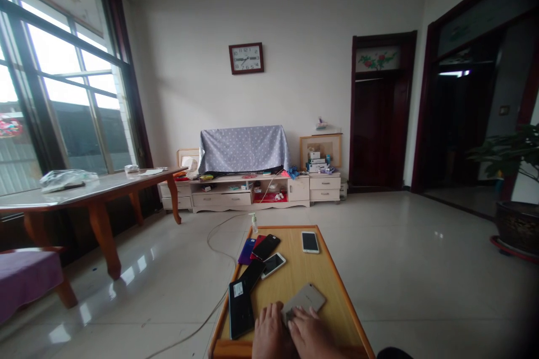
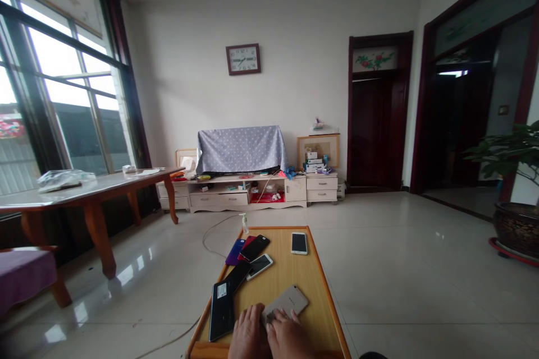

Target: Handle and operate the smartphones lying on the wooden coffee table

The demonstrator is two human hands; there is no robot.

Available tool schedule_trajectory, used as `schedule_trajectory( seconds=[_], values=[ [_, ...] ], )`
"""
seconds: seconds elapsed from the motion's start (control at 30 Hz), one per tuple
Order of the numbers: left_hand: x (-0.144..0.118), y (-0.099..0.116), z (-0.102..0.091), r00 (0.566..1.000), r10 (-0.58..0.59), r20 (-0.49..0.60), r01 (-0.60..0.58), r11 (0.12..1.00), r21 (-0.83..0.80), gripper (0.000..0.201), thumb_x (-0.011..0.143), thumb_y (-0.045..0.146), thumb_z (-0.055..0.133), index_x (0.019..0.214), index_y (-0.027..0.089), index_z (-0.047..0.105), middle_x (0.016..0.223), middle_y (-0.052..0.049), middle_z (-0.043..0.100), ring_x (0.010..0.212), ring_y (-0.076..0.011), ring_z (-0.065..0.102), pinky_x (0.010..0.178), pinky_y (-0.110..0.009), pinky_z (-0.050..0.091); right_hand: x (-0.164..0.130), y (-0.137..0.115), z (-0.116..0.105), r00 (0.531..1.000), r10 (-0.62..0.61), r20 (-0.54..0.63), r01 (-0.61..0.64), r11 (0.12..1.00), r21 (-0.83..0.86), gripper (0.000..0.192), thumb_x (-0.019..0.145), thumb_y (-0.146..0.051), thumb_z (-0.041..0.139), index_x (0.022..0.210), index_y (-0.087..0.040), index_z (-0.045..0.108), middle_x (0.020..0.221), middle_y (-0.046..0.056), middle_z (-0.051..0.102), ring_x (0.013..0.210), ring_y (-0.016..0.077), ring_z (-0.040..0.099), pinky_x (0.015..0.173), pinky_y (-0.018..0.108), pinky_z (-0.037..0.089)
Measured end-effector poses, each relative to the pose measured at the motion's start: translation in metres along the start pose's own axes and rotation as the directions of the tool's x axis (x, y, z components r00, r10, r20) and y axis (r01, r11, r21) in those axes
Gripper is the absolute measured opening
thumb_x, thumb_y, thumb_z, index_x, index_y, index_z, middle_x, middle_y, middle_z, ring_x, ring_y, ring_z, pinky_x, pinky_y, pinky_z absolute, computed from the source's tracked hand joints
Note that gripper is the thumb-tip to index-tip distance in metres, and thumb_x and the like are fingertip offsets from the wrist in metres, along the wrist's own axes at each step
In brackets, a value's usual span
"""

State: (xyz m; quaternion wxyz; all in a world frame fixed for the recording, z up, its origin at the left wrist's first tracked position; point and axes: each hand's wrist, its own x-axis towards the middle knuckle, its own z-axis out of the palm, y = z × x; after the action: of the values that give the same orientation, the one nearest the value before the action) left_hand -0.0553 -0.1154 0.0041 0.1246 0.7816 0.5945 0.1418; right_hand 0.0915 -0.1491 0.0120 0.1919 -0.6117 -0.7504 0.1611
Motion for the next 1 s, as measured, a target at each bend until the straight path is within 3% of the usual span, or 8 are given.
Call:
schedule_trajectory(
  seconds=[0.17, 0.3, 0.43, 0.53, 0.63, 0.77, 0.83, 1.0],
  values=[
    [0.001, -0.001, 0.002, 1.0, 0.011, 0.011, -0.011, 1.0, -0.005, 0.055, 0.079, 0.047, 0.056, 0.13, 0.028, 0.054, 0.132, -0.007, 0.063, 0.124, -0.026, 0.052, 0.1, -0.034, 0.036, 0.025, 0.001, -0.01, 0.999, -0.04, -0.014, 0.04, 0.999, -0.025, 0.047, 0.105, -0.033, 0.03, 0.132, -0.029, 0.068, 0.145, 0.006, 0.062, 0.139, 0.022, 0.052, 0.123, 0.046, 0.024],
    [0.001, -0.002, 0.001, 1.0, 0.002, -0.003, -0.002, 1.0, -0.01, 0.069, 0.071, 0.049, 0.063, 0.135, 0.025, 0.052, 0.135, -0.008, 0.061, 0.127, -0.0275, 0.05, 0.105, -0.033, 0.034, 0.037, 0.024, -0.018, 0.993, 0.082, -0.088, -0.089, 0.993, -0.083, 0.05, 0.104, -0.036, 0.029, 0.135, -0.021, 0.066, 0.148, 0.013, 0.058, 0.143, 0.0281, 0.047, 0.124, 0.053, 0.021],
    [-0.002, 0.002, -0.004, 1.0, -0.018, -0.001, 0.018, 1.0, -0.013, 0.066, 0.07, 0.05, 0.063, 0.131, 0.025, 0.055, 0.132, -0.008, 0.062, 0.126, -0.0286, 0.05, 0.105, -0.035, 0.034, 0.026, 0.043, -0.015, 0.969, 0.19, -0.16, -0.211, 0.97, -0.122, 0.055, 0.103, -0.037, 0.027, 0.143, -0.014, 0.058, 0.154, 0.017, 0.05, 0.148, 0.0321, 0.038, 0.124, 0.057, 0.017],
    [-0.005, 0.007, -0.009, 1.0, -0.024, -0.011, 0.024, 1.0, -0.02, 0.061, 0.073, 0.05, 0.059, 0.129, 0.025, 0.057, 0.131, -0.008, 0.063, 0.125, -0.0287, 0.05, 0.104, -0.036, 0.034, 0.005, 0.036, -0.001, 0.969, 0.191, -0.156, -0.214, 0.965, -0.151, 0.054, 0.102, -0.038, 0.032, 0.144, -0.015, 0.058, 0.155, 0.015, 0.049, 0.148, 0.0313, 0.039, 0.125, 0.053, 0.018],
    [-0.006, 0.008, -0.011, 1.0, -0.02, -0.021, 0.019, 0.999, -0.045, 0.057, 0.078, 0.047, 0.055, 0.13, 0.025, 0.056, 0.132, -0.008, 0.062, 0.126, -0.0274, 0.05, 0.105, -0.036, 0.033, -0.012, 0.014, 0.011, 0.99, 0.115, -0.081, -0.124, 0.986, -0.116, 0.053, 0.102, -0.036, 0.03, 0.141, -0.017, 0.061, 0.155, 0.013, 0.05, 0.146, 0.0298, 0.042, 0.125, 0.05, 0.021],
    [-0.004, 0.005, -0.009, 1.0, -0.012, 0.0, 0.012, 0.999, -0.047, 0.055, 0.08, 0.041, 0.051, 0.133, 0.025, 0.054, 0.134, -0.007, 0.062, 0.127, -0.0256, 0.05, 0.104, -0.035, 0.033, -0.011, -0.003, 0.005, 1.0, 0.026, -0.01, -0.027, 0.998, -0.056, 0.056, 0.105, -0.036, 0.023, 0.139, -0.019, 0.063, 0.151, 0.012, 0.055, 0.143, 0.0275, 0.047, 0.124, 0.051, 0.023],
    [-0.003, 0.004, -0.007, 1.0, -0.011, -0.013, 0.01, 0.999, -0.047, 0.053, 0.081, 0.045, 0.052, 0.13, 0.025, 0.056, 0.13, -0.008, 0.063, 0.125, -0.0267, 0.051, 0.102, -0.035, 0.034, -0.004, 0.002, -0.006, 0.999, 0.043, -0.023, -0.044, 0.996, -0.071, 0.056, 0.105, -0.039, 0.022, 0.137, -0.021, 0.064, 0.149, 0.012, 0.057, 0.142, 0.0273, 0.048, 0.124, 0.053, 0.021],
    [-0.005, 0.004, -0.007, 1.0, -0.003, -0.028, 0.001, 0.998, -0.062, 0.064, 0.069, 0.047, 0.065, 0.129, 0.024, 0.057, 0.128, -0.008, 0.063, 0.124, -0.0287, 0.05, 0.102, -0.035, 0.034, 0.006, 0.019, -0.024, 0.971, 0.202, -0.129, -0.221, 0.964, -0.15, 0.057, 0.105, -0.041, 0.024, 0.131, -0.017, 0.069, 0.145, 0.015, 0.06, 0.142, 0.0287, 0.048, 0.125, 0.054, 0.016]
  ],
)
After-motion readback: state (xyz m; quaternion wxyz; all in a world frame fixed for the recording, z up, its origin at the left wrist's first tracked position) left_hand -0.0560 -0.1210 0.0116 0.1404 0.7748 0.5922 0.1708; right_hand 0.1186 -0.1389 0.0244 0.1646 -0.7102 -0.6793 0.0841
